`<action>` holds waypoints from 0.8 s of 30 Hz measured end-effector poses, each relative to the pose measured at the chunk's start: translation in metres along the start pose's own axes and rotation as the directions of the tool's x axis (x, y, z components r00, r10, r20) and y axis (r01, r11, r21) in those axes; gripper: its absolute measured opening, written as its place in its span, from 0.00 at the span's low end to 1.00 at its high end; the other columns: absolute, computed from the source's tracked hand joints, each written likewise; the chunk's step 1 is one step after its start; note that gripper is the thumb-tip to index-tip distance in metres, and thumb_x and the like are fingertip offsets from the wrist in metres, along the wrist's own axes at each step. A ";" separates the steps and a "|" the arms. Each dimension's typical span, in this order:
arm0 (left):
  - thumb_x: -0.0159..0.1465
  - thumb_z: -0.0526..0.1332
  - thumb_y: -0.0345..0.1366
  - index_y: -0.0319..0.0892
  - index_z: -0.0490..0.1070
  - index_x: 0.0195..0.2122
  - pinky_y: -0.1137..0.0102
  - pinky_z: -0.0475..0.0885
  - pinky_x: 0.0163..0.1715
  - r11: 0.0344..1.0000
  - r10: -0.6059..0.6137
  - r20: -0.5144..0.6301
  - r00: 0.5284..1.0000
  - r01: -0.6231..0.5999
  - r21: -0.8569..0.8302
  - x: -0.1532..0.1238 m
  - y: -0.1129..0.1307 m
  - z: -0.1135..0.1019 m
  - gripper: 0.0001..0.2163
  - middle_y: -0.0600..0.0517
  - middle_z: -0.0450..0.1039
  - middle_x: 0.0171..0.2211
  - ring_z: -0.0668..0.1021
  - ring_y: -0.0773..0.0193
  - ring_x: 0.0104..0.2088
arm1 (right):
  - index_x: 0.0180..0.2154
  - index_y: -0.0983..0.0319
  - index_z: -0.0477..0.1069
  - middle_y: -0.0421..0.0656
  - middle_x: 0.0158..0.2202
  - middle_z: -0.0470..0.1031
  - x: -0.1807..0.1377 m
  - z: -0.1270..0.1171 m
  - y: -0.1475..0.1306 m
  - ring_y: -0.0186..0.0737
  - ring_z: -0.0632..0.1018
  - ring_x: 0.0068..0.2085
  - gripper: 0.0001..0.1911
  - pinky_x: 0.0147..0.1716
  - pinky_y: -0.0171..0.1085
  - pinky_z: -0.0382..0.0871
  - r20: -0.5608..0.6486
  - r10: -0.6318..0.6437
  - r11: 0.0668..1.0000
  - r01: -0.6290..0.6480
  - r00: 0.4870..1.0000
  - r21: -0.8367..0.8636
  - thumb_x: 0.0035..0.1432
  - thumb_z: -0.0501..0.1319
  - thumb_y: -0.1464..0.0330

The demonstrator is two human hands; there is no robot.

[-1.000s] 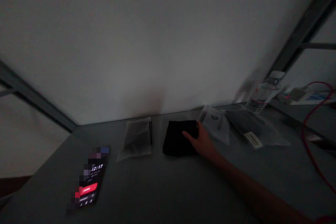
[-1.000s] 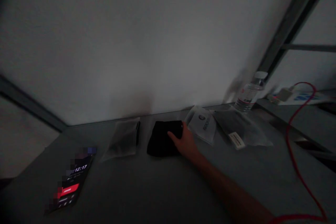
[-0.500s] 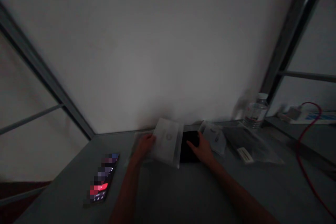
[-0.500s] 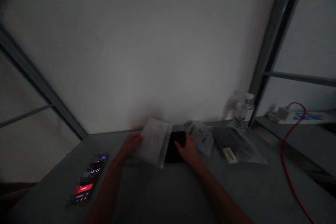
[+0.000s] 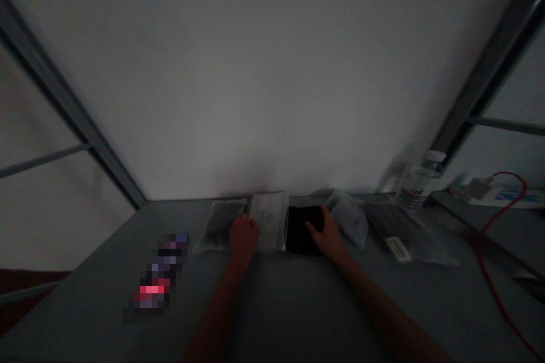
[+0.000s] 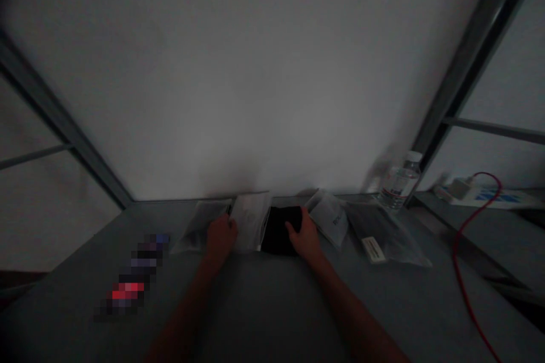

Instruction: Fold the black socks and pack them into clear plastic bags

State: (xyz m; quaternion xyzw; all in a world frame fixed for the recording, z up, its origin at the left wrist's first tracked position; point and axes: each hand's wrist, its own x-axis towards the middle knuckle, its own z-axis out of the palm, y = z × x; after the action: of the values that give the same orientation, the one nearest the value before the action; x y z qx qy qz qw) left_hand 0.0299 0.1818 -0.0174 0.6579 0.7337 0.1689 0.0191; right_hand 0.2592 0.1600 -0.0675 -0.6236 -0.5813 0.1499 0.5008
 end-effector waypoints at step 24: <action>0.60 0.61 0.47 0.42 0.68 0.44 0.67 0.68 0.43 0.937 0.289 -0.156 0.944 -0.313 -0.156 -0.005 -0.003 0.000 0.17 0.47 0.73 0.39 0.75 0.57 0.42 | 0.47 0.59 0.63 0.46 0.40 0.75 0.005 -0.002 0.006 0.50 0.77 0.45 0.21 0.46 0.48 0.70 0.041 -0.031 0.998 0.028 0.999 0.057 0.49 0.59 0.64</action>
State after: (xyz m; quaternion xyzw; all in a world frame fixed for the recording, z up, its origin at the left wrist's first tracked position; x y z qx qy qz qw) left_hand 0.0273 0.1764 -0.0192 0.7458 0.6056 0.2776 0.0041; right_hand 0.2654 0.1648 -0.0688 -0.5974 -0.5964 0.1720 0.5079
